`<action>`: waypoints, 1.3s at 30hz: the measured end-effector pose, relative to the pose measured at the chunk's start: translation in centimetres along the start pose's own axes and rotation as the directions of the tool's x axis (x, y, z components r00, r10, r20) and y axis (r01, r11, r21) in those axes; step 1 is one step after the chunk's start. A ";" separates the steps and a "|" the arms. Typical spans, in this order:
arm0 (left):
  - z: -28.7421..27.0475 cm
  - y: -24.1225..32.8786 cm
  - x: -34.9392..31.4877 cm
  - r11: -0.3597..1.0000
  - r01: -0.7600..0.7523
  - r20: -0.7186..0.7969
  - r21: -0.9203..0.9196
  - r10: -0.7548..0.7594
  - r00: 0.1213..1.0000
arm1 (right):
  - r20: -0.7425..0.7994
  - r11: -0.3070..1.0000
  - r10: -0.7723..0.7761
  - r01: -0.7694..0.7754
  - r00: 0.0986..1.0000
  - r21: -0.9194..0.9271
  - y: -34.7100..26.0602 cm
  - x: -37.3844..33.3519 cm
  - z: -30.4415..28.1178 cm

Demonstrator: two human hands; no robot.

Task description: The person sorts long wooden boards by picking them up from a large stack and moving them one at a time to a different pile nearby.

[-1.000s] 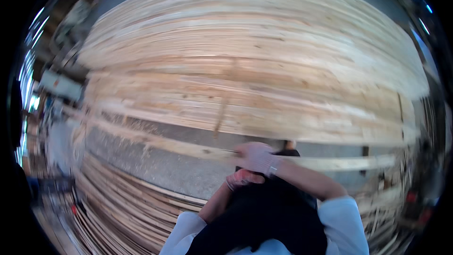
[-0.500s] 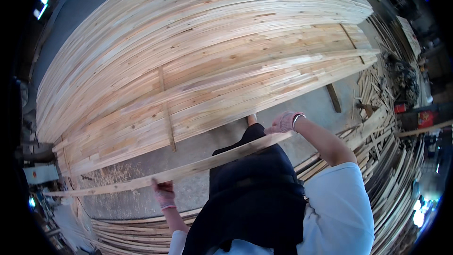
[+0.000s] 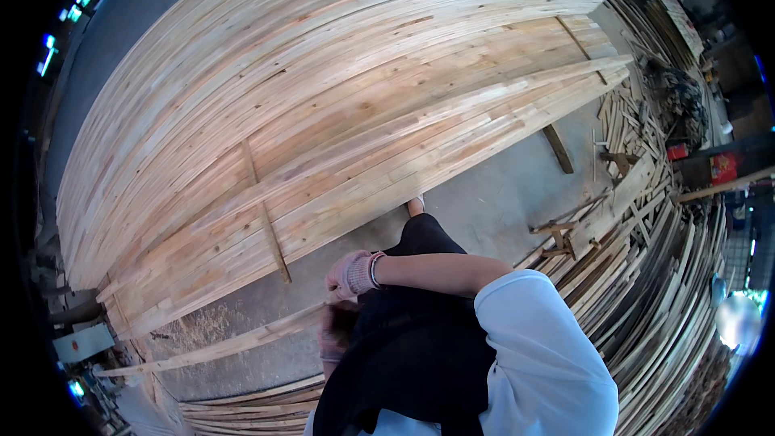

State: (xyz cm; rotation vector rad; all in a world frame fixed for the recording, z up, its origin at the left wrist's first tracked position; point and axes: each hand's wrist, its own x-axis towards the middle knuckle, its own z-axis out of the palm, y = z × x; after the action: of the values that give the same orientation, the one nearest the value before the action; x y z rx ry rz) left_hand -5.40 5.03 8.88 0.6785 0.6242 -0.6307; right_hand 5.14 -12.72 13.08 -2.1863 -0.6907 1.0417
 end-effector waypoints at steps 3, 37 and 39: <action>-4.7 2.4 0.1 0.960 -0.267 -0.204 -0.088 0.245 0.948 | 0.087 0.985 0.070 -0.055 0.994 -0.161 2.4 0.9 -2.3; -0.5 -2.8 6.3 0.752 -0.083 0.063 -0.654 0.164 0.984 | -0.404 0.654 0.236 -0.452 0.884 -0.607 39.6 -5.5 -12.7; -0.6 -2.3 7.3 0.828 -0.172 -0.333 -0.534 -0.019 0.943 | -0.214 0.643 0.378 -0.422 0.901 -0.639 35.6 -7.7 -11.0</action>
State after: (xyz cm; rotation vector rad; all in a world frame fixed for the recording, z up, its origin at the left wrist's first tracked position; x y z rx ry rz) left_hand -2.48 1.74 2.65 0.2483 1.0343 -0.2277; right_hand 16.54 -45.26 -2.97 -3.1166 -0.6258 1.0249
